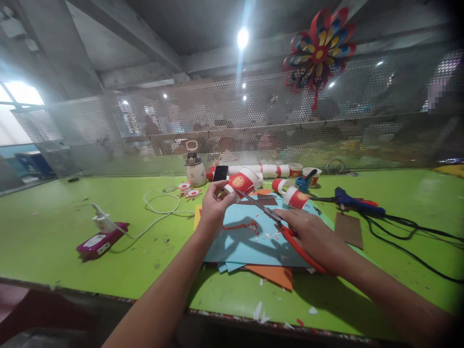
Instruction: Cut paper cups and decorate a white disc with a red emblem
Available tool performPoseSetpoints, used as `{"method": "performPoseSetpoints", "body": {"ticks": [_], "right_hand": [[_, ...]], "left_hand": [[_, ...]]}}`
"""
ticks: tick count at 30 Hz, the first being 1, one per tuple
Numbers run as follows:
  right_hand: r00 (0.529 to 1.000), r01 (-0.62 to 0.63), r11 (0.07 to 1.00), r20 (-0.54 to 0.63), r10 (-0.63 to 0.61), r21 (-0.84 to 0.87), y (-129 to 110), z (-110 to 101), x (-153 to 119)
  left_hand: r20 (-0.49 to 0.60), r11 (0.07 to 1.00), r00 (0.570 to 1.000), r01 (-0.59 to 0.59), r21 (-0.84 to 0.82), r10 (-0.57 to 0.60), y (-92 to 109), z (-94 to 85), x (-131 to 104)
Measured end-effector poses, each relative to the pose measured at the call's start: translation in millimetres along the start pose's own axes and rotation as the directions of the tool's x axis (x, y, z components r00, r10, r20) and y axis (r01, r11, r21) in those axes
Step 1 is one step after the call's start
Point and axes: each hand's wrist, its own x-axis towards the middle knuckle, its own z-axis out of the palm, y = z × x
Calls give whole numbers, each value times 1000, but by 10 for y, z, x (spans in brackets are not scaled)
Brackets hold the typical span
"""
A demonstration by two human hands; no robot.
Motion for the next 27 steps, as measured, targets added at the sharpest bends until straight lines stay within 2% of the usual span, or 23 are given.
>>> {"method": "performPoseSetpoints", "body": {"ticks": [7,18,27], "right_hand": [[999,-24,999,24,23,37,-13,21,4],[999,-38,998,22,37,52,-18,59,-14],[1000,8,987,18,-11,160,-46,27,30]], "left_hand": [[-35,999,999,9,-54,-11,15,47,-37],[-103,1000,995,3,-31,-6,-15,81,-73],[-113,999,994,5,-52,-11,13,81,-76]]}}
